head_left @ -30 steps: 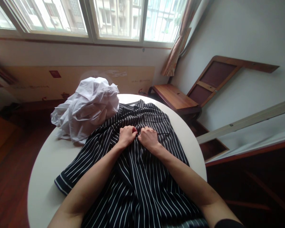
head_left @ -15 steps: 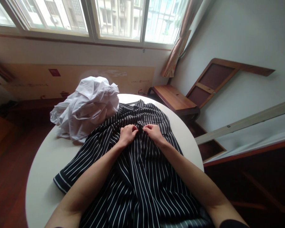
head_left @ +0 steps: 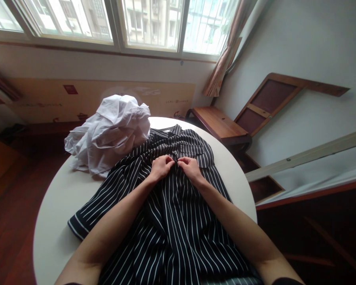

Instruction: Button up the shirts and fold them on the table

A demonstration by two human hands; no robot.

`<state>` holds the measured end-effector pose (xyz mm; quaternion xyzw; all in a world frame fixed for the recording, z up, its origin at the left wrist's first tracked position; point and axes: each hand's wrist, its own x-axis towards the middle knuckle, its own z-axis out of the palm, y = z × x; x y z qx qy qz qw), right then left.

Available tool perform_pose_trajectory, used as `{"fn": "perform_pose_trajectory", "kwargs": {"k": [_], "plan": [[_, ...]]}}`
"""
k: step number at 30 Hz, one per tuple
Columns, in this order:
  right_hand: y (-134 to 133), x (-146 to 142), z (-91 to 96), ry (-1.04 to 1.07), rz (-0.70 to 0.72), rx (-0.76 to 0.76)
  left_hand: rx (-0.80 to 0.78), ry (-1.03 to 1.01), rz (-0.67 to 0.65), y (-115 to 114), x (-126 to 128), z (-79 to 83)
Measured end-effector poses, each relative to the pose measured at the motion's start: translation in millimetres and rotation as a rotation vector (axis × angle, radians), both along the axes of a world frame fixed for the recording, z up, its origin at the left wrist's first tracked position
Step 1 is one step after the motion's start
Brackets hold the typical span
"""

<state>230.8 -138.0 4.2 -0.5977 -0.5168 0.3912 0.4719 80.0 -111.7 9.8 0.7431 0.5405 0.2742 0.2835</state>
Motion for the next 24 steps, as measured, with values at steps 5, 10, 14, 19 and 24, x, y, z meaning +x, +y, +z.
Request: {"fn": "perform_pose_trajectory", "kwargs": {"k": [5, 10, 14, 19, 24], "plan": [[-1.2, -0.4, -0.8, -0.092, 0.011, 0.029, -0.013, -0.010, 0.000, 1.0, -0.6, -2.0], [-4.0, -1.3, 1.7, -0.117, 0.023, 0.051, -0.021, 0.005, 0.009, 2.0, -0.3, -3.8], [-5.0, -1.1, 0.3, -0.136, 0.031, 0.095, -0.039, 0.017, 0.022, 1.3, 0.0, -1.5], [-2.3, -0.8, -1.4, 0.015, 0.007, 0.022, -0.077, -0.042, 0.019, 1.4, -0.6, 0.5], [-1.7, -0.2, 2.8, 0.219, 0.025, -0.117, -0.107, -0.121, -0.019, 3.2, -2.6, 0.6]]}}
